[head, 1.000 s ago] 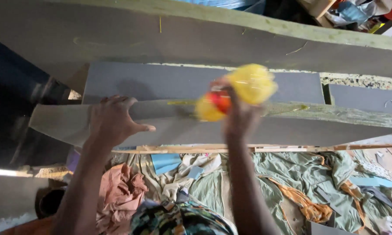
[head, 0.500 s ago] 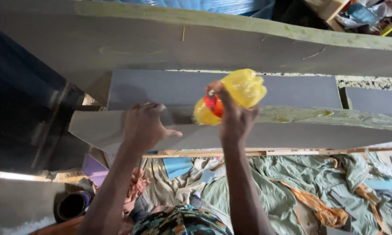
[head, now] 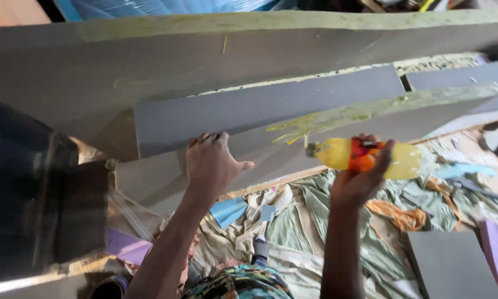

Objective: Applying glue to foam upholstery components and refilling the glue applicator bottle from a larger jug.

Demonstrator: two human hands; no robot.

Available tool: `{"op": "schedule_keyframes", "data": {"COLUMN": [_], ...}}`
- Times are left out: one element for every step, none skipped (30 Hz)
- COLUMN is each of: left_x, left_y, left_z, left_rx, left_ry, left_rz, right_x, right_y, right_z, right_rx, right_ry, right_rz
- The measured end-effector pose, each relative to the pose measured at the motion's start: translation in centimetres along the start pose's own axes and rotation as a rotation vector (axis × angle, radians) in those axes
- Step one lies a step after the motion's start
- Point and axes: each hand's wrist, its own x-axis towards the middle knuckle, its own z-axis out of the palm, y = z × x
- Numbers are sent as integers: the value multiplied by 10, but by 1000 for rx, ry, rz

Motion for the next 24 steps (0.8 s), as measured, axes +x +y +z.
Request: {"op": "schedule_keyframes", "data": {"left_x": [0, 0, -1, -3, -4, -6, -7, -9, -12, -15, -17, -19, -20, -22, -21, -22, -22, -22, -22, -22, -25, -24, -25, -25], "left_y": [-1, -2, -1, 1, 1, 0, 0, -1, 0, 2, 4, 6, 7, 7, 9, 9, 10, 12, 13, 13, 12, 14, 15, 15], "left_z": [3, 6, 10, 10, 8, 6, 10, 15, 19, 16, 13, 10, 10, 11, 11, 10, 10, 11, 13, 15, 17, 15, 14, 12], "left_rx": [-7, 23, 51, 43, 48, 52, 53, 65, 75, 74, 71, 67, 66, 67, 67, 65, 73, 81, 79, 71, 69, 72, 58, 43], "left_ry": [-13, 19, 54, 43, 75, 107, 108, 142, 172, 168, 159, 149, 153, 120, 93, 102, 79, 55, 67, 65, 55, 58, 52, 46], "left_rz": [20, 9, -6, 9, 11, 13, 14, 30, 46, 46, 42, 38, 29, 32, 35, 28, 27, 27, 16, 13, 7, -6, 1, 8], "right_x": [-3, -5, -6, -20, -34, -49, -57, -65, -74, -61, -48, -35, -22, -8, 8, 2, -1, -5, -17, -30, -45, -38, -34, -30], "right_y": [15, 29, 43, 37, 33, 31, 21, 12, 0, -3, -6, -9, -10, -11, -13, -4, 6, 15, 17, 20, 23, 20, 17, 15], "right_z": [-10, -21, -33, -20, -3, 14, 31, 49, 65, 64, 65, 65, 62, 60, 59, 61, 62, 63, 70, 77, 83, 85, 87, 90], "right_rx": [-9, 55, 119, 110, 159, 208, 209, 212, 210, 207, 153, 98, 98, -15, -124, -120, -311, -501, -495, -429, -364, -360, -363, -366], "right_ry": [18, 21, 20, 32, 54, 76, 77, 59, 44, 46, -28, -102, -110, -173, -239, -251, -274, -295, -310, -348, -381, -393, -374, -355], "right_rz": [-15, 11, 37, 24, 57, 89, 88, 127, 166, 167, 105, 43, 48, -29, -110, -110, -161, -214, -217, -110, 7, 14, -11, -36]}}
